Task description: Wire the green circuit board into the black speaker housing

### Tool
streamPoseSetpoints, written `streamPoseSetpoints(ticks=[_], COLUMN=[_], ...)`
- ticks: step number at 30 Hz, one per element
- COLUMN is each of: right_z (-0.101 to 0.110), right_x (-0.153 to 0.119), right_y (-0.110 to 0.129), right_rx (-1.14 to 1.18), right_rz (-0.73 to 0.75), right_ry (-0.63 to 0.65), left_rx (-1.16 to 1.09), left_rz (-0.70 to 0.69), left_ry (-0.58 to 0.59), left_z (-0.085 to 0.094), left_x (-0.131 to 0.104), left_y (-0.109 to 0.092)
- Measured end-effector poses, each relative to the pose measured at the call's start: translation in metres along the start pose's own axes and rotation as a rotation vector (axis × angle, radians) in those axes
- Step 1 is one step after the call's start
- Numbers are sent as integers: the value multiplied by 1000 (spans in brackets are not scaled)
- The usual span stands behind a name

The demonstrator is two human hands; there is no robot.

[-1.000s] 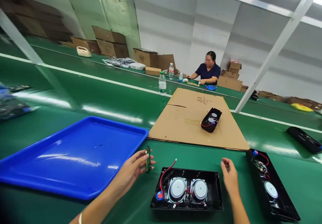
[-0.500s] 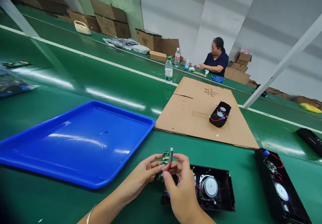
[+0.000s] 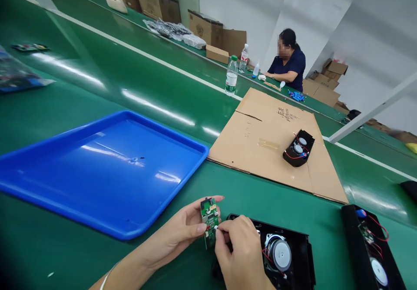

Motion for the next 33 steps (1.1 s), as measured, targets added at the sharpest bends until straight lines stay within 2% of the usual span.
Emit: streamPoseSetpoints(ticks=[6, 8, 10, 16, 21, 25, 29, 33], right_z=[1, -2, -4, -8, -9, -10, -11, -12], right_x=[-7, -9, -9, -12, -17, -17, -16, -15], right_y=[3, 4, 5, -1, -6, -4, -1, 2], right_rx=[-79, -73, -59, -50, -54, -66, -37, -31], right_rz=[3, 4, 15, 38, 39, 32, 49, 78], right_ry=[-21, -23, -47, -96, -86, -106, -171, -208], left_rx=[174, 166, 131, 49, 18, -30, -153, -170], left_rz=[-286, -324, -294, -164, -146, -183, -132, -45], left_ry=[-147, -195, -199, -99, -64, -14, -57, -98], left_z=[3, 4, 4, 1, 1, -4, -12, -15], left_x=[-10, -13, -15, -14, -17, -20, -23, -26], left_y=[0, 3, 8, 16, 20, 23, 23, 23])
Point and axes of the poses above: each hand's wrist, its own x-axis towards the middle knuckle, its own z-axis out of the back of the hand, y = z × x, the point moved 4 cm from there along x, towards the middle knuckle, and after that the axes turned 14 degrees about -y, right-handed, at the moved point
